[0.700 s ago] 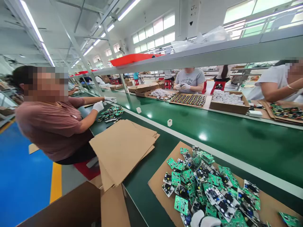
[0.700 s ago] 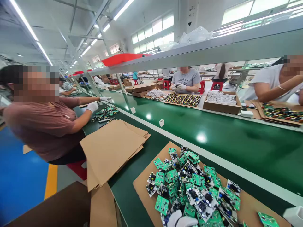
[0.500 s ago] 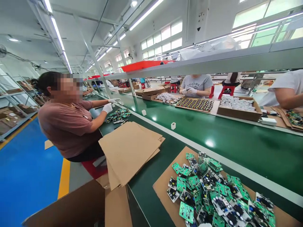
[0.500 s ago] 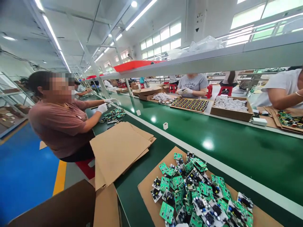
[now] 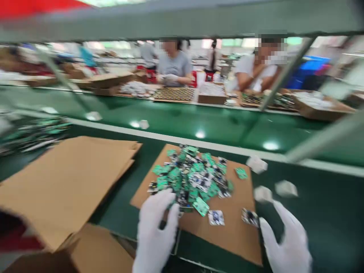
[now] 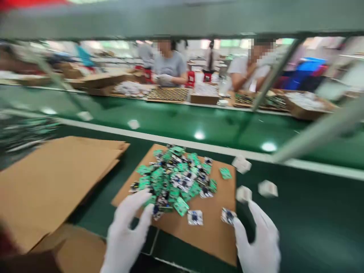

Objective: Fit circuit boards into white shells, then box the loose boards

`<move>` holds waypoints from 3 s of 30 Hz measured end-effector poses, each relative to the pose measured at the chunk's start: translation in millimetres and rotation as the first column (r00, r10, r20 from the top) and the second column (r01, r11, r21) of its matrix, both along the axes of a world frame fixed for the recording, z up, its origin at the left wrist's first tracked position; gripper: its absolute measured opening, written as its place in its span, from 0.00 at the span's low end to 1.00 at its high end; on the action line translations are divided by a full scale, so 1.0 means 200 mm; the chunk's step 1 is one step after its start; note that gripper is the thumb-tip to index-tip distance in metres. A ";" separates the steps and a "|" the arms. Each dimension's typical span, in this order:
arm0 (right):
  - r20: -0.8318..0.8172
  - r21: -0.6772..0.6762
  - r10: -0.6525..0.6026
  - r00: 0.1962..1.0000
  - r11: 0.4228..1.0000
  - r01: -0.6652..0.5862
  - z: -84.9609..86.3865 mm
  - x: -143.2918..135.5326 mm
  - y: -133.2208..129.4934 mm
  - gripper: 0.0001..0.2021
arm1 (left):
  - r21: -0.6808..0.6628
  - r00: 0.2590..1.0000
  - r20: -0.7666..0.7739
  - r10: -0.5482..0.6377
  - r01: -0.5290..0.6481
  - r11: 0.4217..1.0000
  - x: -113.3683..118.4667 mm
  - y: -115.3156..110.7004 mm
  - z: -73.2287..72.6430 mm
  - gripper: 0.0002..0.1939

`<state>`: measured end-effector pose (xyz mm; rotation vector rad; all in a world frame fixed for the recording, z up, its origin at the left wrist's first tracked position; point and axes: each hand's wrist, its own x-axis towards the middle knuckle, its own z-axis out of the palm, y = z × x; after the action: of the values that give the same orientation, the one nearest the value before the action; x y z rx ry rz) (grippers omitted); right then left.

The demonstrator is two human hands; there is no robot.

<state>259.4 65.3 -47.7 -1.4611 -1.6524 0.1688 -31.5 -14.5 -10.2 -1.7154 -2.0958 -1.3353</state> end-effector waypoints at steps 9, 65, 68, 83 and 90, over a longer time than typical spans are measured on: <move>0.068 -0.067 0.214 0.975 0.976 -0.209 0.17 -0.10 -0.23 0.14 | -0.112 0.922 -0.259 -0.287 0.267 0.957 0.00 0.06 0.09 0.16; 0.382 -0.140 0.408 0.829 0.912 -0.384 0.18 -0.13 -0.15 0.08 | -0.338 0.643 0.682 -0.348 0.699 0.630 0.20 -0.01 -0.01 0.19; 0.208 -0.083 0.425 0.881 0.905 -0.417 0.29 -0.12 -0.18 0.12 | -0.321 0.623 0.685 -0.378 0.723 0.611 0.20 0.01 0.01 0.18; 0.379 -0.182 0.592 0.711 0.801 -0.570 0.57 -0.15 -0.24 0.07 | -0.295 0.642 0.470 -0.606 0.761 0.578 0.24 -0.01 0.08 0.20; 0.564 -0.207 0.556 0.610 0.810 -0.548 0.62 -0.17 -0.24 0.08 | -0.280 0.640 0.450 -0.623 0.763 0.582 0.25 -0.01 0.09 0.21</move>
<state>224.4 17.9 75.5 -0.9934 -2.6266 0.0472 18.6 -16.4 8.3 -2.9729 -2.0440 -1.4057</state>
